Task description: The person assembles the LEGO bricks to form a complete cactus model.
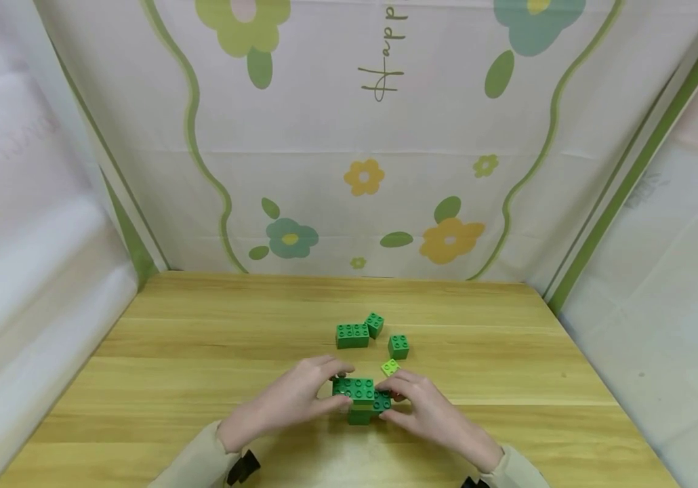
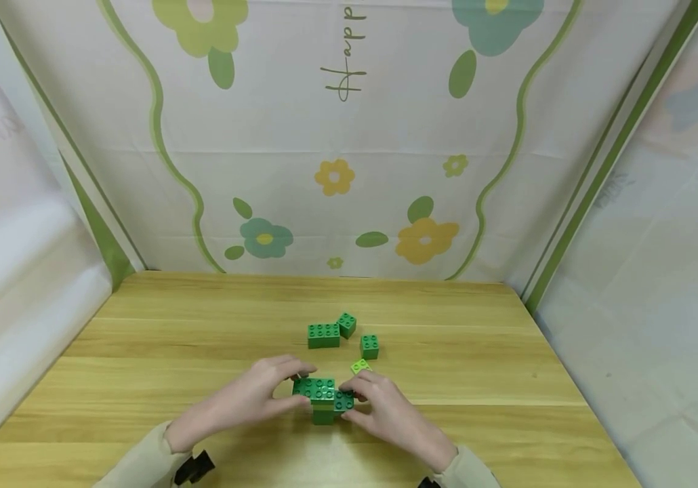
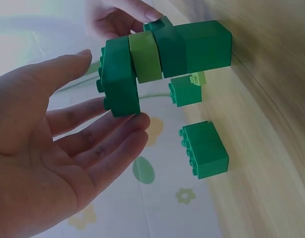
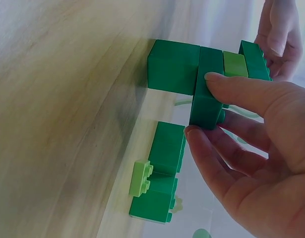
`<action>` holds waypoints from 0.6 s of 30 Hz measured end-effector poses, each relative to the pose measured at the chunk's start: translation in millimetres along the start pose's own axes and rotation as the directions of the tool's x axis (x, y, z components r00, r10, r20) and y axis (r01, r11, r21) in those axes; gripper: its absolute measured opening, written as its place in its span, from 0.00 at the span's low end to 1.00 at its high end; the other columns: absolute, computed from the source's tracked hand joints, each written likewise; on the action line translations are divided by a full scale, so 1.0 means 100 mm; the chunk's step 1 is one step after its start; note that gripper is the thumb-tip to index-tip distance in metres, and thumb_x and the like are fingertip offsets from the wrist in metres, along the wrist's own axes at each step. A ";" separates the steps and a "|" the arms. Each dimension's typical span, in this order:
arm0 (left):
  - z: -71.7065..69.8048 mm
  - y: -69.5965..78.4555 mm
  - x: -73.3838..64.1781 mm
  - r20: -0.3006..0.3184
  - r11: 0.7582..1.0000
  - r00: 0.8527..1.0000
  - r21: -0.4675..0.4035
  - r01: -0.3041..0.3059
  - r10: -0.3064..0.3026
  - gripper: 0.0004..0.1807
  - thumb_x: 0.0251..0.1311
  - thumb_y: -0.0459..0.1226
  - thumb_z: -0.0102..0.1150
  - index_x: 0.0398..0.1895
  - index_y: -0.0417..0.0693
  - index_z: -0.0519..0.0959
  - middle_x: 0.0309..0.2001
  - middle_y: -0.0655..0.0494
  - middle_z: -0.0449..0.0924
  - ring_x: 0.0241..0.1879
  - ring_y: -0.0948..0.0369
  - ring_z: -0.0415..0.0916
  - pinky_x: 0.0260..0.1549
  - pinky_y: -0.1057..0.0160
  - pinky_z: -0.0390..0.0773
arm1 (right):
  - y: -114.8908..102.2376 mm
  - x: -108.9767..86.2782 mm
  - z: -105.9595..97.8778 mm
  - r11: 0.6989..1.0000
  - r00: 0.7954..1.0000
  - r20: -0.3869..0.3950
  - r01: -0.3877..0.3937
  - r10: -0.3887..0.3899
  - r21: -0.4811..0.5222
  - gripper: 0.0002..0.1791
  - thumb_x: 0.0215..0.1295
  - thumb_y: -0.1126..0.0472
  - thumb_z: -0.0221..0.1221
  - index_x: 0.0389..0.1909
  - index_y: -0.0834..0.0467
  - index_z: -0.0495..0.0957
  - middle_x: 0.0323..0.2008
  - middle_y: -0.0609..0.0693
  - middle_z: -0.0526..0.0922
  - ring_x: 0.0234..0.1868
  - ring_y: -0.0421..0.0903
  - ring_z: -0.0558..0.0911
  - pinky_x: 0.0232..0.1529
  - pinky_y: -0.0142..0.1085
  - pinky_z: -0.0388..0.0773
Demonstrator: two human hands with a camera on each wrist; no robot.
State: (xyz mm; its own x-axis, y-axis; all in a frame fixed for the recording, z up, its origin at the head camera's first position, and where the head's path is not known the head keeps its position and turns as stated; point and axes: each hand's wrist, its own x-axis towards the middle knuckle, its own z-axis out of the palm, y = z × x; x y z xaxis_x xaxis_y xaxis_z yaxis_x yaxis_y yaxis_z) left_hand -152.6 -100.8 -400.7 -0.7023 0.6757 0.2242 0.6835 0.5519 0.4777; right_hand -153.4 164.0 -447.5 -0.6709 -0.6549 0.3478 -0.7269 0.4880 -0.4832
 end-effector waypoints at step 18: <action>-0.14 -0.46 0.17 -0.121 0.992 0.990 -0.115 0.058 -0.072 0.12 0.61 0.33 0.65 0.47 0.37 0.82 0.43 0.44 0.86 0.39 0.54 0.84 0.42 0.60 0.87 | -0.02 0.00 -0.01 0.999 0.999 0.037 -0.036 0.036 0.015 0.19 0.57 0.65 0.69 0.50 0.60 0.81 0.44 0.52 0.85 0.40 0.41 0.85 0.39 0.27 0.85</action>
State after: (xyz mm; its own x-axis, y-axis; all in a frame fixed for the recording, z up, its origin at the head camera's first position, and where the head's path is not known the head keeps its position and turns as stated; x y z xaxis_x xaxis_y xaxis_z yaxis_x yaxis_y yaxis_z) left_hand -198.3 -121.7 -406.8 -0.7689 0.5695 0.2905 0.6138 0.5306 0.5845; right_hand -152.6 163.5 -445.8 -0.6904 -0.6582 0.3002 -0.6998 0.5025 -0.5077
